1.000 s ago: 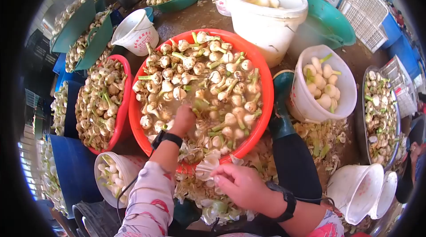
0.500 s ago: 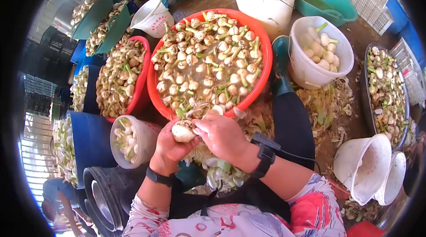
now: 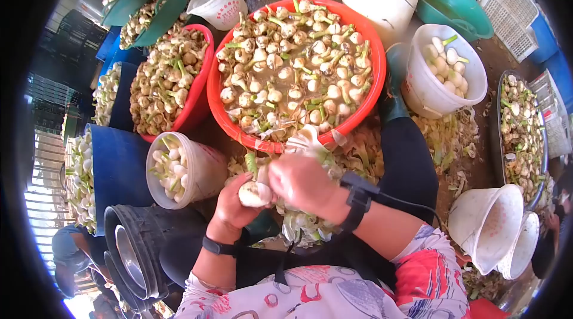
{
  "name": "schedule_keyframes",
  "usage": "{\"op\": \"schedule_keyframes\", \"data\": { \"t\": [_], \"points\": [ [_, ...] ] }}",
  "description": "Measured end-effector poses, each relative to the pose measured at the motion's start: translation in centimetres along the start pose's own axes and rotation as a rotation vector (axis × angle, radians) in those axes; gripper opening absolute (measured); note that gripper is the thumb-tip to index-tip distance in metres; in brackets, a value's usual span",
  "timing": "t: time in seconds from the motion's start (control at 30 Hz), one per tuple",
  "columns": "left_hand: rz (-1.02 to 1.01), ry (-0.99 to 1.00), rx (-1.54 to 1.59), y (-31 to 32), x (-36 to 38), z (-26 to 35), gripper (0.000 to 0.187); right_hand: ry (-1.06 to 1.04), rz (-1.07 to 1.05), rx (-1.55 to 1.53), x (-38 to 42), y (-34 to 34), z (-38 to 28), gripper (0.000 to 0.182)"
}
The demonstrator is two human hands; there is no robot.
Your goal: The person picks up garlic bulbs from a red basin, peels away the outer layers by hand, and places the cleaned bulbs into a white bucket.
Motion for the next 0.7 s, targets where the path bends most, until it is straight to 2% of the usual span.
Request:
{"op": "schedule_keyframes", "data": {
  "t": [0.03, 0.07, 0.1, 0.17, 0.2, 0.23, 0.27, 0.3, 0.33, 0.4, 0.43, 0.47, 0.5, 0.57, 0.6, 0.63, 0.67, 0.7],
  "points": [
    [-0.148, -0.060, -0.124, 0.6, -0.1, 0.2, 0.036, 0.037, 0.082, 0.058, -0.8, -0.7, 1.0, 0.008],
    [-0.124, -0.088, -0.167, 1.2, 0.3, 0.3, 0.045, 0.177, 0.109, 0.192, -2.1, -1.6, 3.3, 0.009],
    [-0.126, -0.100, -0.159, 0.9, 0.2, 0.2, 0.045, 0.313, 0.138, 0.329, -3.1, -2.7, 6.1, 0.010],
    [-0.039, -0.037, -0.222, -0.2, -0.2, 0.8, 0.053, 0.295, -0.156, 0.412, -3.4, -3.3, 9.5, 0.013],
    [-0.008, -0.021, -0.342, -0.9, -0.6, 1.2, 0.060, 0.382, -0.241, 0.328, -3.6, -2.5, 6.9, 0.016],
    [-0.001, -0.022, -0.335, -1.1, -0.5, 1.2, 0.060, 0.164, -0.138, 0.198, -2.6, -0.9, 4.6, 0.031],
    [0.039, -0.004, -0.427, -1.1, -0.6, 1.5, 0.061, -0.027, -0.339, 0.100, -2.9, -0.8, 1.4, 0.044],
    [0.078, 0.015, -0.521, -1.2, -0.7, 1.7, 0.063, -0.290, -0.211, 0.105, -2.2, 0.5, 0.6, 0.033],
    [0.081, 0.016, -0.521, -1.3, -0.7, 1.8, 0.063, -0.305, -0.283, 0.064, -2.1, 1.7, 1.2, 0.026],
    [0.057, 0.196, -0.657, -1.4, -0.1, 2.1, 0.052, -0.318, -0.354, 0.008, -1.4, 2.5, 1.4, 0.019],
    [0.061, 0.199, -0.663, -1.0, 0.0, 2.1, 0.052, -0.193, -0.422, 0.121, -1.1, 2.2, 1.5, 0.014],
    [0.035, 0.432, -0.984, 0.0, 0.3, 2.3, 0.045, -0.062, -0.487, 0.235, -0.8, 1.9, 1.8, 0.010],
    [0.001, 0.668, -1.299, 1.0, 0.6, 2.2, 0.044, -0.059, -0.482, 0.233, -0.5, 1.7, 1.7, 0.010],
    [0.065, 0.670, -1.386, 1.5, 0.5, 1.9, 0.048, -0.085, -0.472, 0.160, 0.1, 1.1, 1.6, 0.014],
    [0.009, 0.770, -1.466, 1.9, 0.6, 2.0, 0.045, -0.081, -0.468, 0.162, 0.0, 0.6, 1.2, 0.014],
    [-0.048, 0.871, -1.542, 2.2, 0.7, 2.0, 0.043, 0.262, -0.580, -0.117, -0.3, -0.1, 1.2, 0.017],
    [-0.053, 0.870, -1.541, 2.2, 0.6, 1.8, 0.043, 0.605, -0.673, -0.403, -0.1, -0.5, 1.3, 0.020],
    [-0.097, 0.919, -1.527, 2.1, 0.4, 1.5, 0.046, 0.606, -0.668, -0.402, 0.0, -0.5, 1.8, 0.020]
  ]
}}
Point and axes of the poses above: each hand's wrist, its own x-axis away from the middle knuckle, its own y-axis out of the palm, z = x × y, the point moved 2 cm from there along -x, towards the middle knuckle, and after that the axes turned 4 degrees about y, right-handed, at the moved point
